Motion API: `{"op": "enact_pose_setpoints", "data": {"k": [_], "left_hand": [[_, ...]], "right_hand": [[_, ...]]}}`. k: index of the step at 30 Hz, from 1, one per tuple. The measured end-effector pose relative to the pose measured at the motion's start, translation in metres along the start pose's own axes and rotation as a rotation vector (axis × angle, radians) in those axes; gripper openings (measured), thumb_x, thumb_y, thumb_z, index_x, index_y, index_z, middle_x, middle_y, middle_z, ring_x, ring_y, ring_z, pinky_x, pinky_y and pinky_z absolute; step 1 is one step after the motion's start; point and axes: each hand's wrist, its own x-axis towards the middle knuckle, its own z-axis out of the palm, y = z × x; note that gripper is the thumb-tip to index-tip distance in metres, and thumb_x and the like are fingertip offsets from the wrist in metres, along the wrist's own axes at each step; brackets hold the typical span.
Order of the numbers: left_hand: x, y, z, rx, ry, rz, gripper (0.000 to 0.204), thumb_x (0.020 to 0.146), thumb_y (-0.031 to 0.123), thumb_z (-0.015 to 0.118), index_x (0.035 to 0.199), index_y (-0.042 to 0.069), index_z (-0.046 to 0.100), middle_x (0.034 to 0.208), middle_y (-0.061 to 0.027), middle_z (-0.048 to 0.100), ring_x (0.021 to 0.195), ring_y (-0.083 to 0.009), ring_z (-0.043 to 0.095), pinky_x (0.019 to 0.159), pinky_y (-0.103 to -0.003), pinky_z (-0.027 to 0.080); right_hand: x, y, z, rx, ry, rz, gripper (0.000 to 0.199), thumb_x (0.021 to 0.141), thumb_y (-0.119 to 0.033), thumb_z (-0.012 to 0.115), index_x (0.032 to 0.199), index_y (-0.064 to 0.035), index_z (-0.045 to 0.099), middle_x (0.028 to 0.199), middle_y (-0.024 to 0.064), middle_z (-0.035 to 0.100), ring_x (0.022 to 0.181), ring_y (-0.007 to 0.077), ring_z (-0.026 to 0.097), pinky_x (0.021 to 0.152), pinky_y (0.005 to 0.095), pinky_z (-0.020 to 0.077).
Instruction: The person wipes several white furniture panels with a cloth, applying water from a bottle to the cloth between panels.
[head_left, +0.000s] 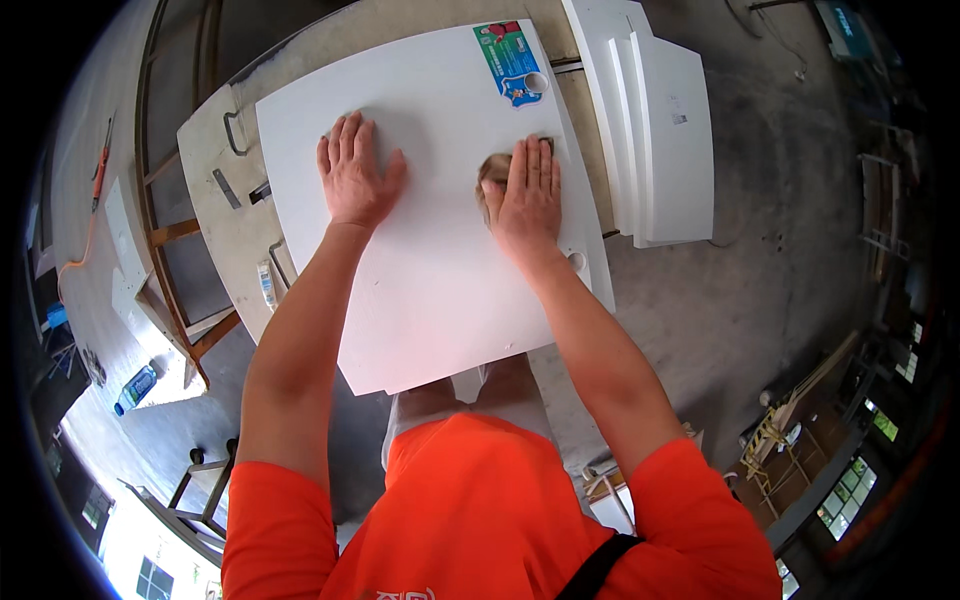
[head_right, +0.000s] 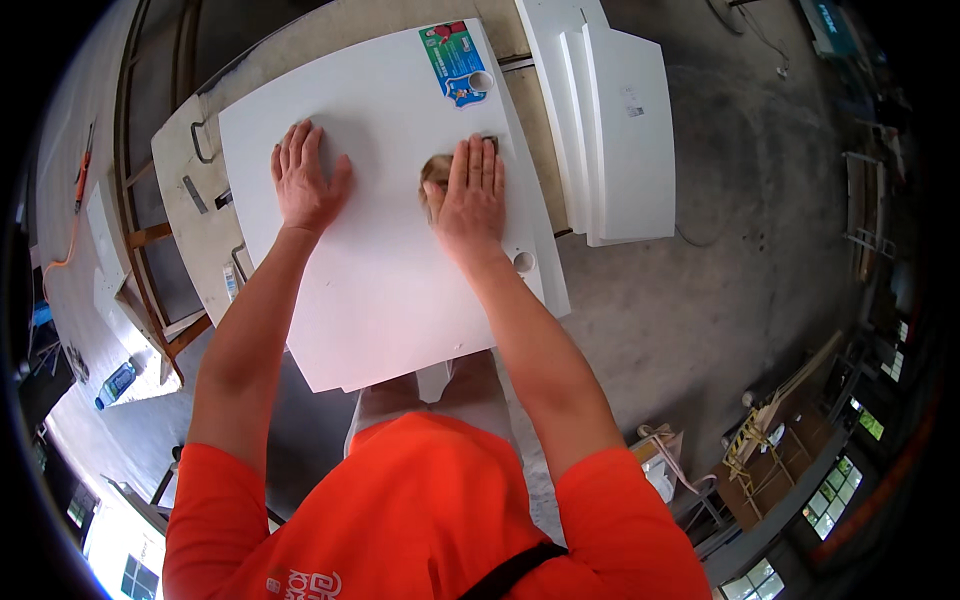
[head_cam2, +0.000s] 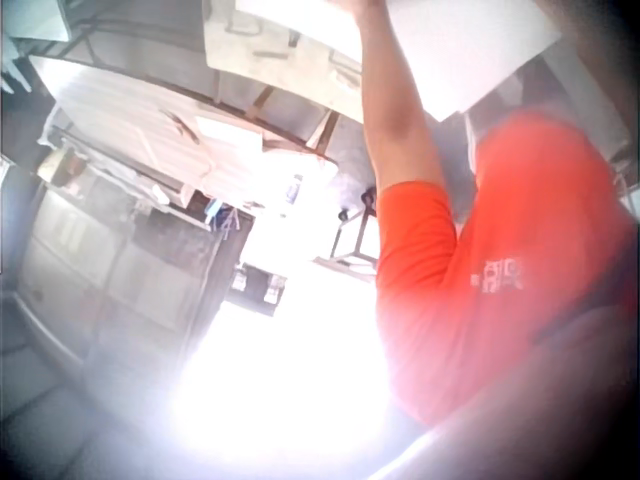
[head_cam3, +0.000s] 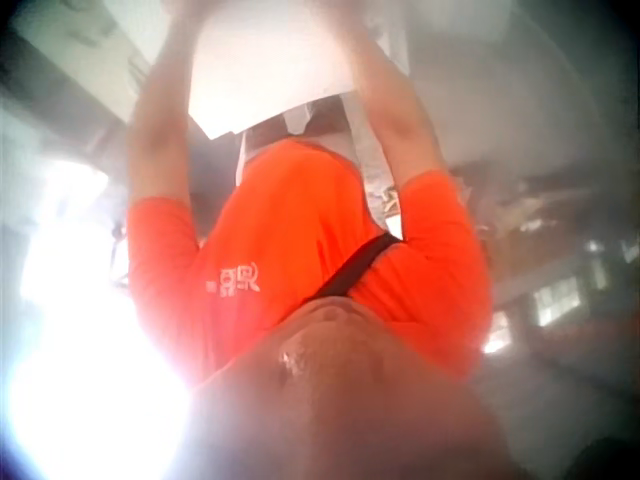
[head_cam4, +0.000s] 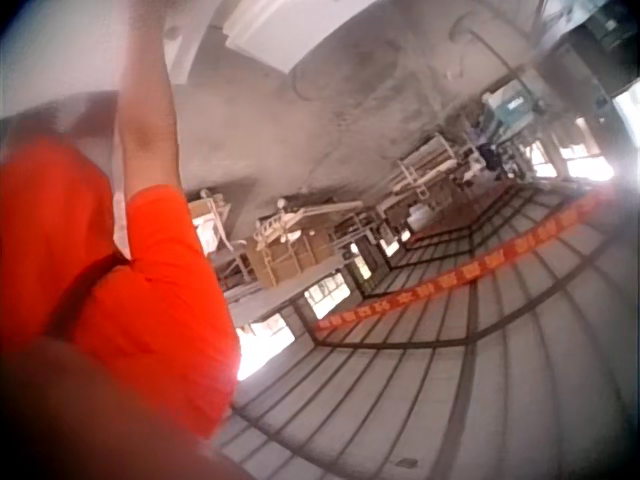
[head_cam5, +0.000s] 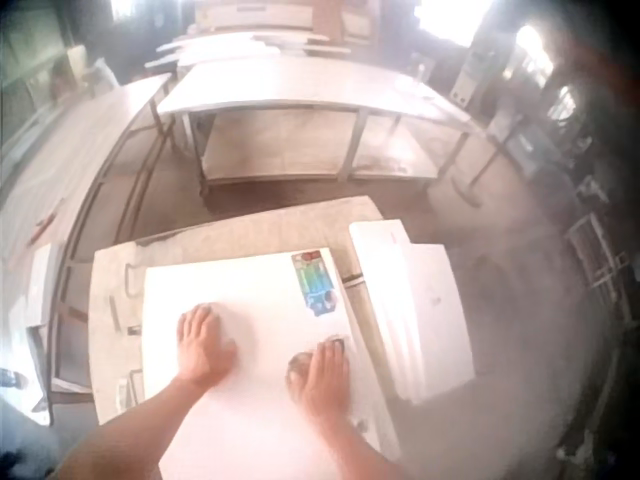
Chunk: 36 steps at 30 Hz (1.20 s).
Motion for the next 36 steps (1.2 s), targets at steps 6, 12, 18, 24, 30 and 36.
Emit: {"op": "enact_pose_setpoints", "data": {"k": [6,12,18,24,30,36], "left_hand": [[-0.011,-0.005,-0.006,0.039,0.001,-0.043,0.060,0.094,0.040,0.062,0.142,0.007,0.052,0.156,-0.0121,0.046,0.150,-0.0300,0.034,0.126,-0.050,0.018],[-0.001,0.004,-0.002,-0.005,0.007,-0.003,0.060,0.094,0.040,0.062,0.142,0.006,0.052,0.156,-0.0122,0.046,0.150,-0.0307,0.034,0.125,-0.051,0.018],[-0.013,-0.006,-0.008,0.006,-0.054,-0.057,0.063,0.094,0.042,0.059,0.144,0.004,0.050,0.157,-0.0137,0.044,0.152,-0.0310,0.030,0.127,-0.052,0.015],[-0.006,0.001,-0.009,-0.023,-0.060,-0.053,0.065,0.094,0.043,0.058,0.145,0.004,0.050,0.158,-0.0137,0.043,0.153,-0.0312,0.028,0.128,-0.052,0.012],[-0.010,-0.007,-0.008,-0.025,-0.053,-0.064,0.063,0.093,0.040,0.060,0.143,0.003,0.051,0.158,-0.0141,0.044,0.152,-0.0316,0.030,0.127,-0.052,0.015],[-0.004,-0.006,-0.014,-0.031,-0.027,-0.069,0.062,0.092,0.037,0.062,0.142,0.002,0.052,0.157,-0.0141,0.044,0.151,-0.0322,0.032,0.127,-0.052,0.016]], "right_hand": [[-0.169,0.029,-0.019,-0.058,-0.185,0.021,0.085,0.098,-0.042,0.056,0.156,0.0129,0.025,0.165,0.0334,0.020,0.156,0.0456,0.017,0.128,0.0555,0.0064],[0.019,0.004,-0.007,-0.184,-0.122,0.087,0.086,0.103,-0.048,0.050,0.158,0.0097,0.021,0.169,0.0256,0.018,0.159,0.0369,0.010,0.130,0.0476,0.0030],[-0.157,0.033,-0.025,-0.088,-0.305,0.029,0.094,0.097,-0.048,0.059,0.157,0.0128,0.020,0.166,0.0336,0.015,0.156,0.0475,0.008,0.127,0.0578,0.0033],[0.001,0.011,-0.002,-0.185,-0.171,0.058,0.090,0.100,-0.049,0.054,0.157,0.0120,0.021,0.167,0.0303,0.017,0.158,0.0411,0.010,0.129,0.0519,0.0056],[-0.016,-0.002,0.007,-0.138,-0.221,0.055,0.092,0.098,-0.050,0.056,0.157,0.0131,0.022,0.167,0.0317,0.016,0.158,0.0427,0.010,0.129,0.0529,0.0047],[-0.075,-0.004,-0.003,-0.120,-0.254,-0.035,0.094,0.097,-0.049,0.059,0.156,0.0145,0.022,0.166,0.0334,0.015,0.157,0.0456,0.010,0.128,0.0552,0.0039]]}}
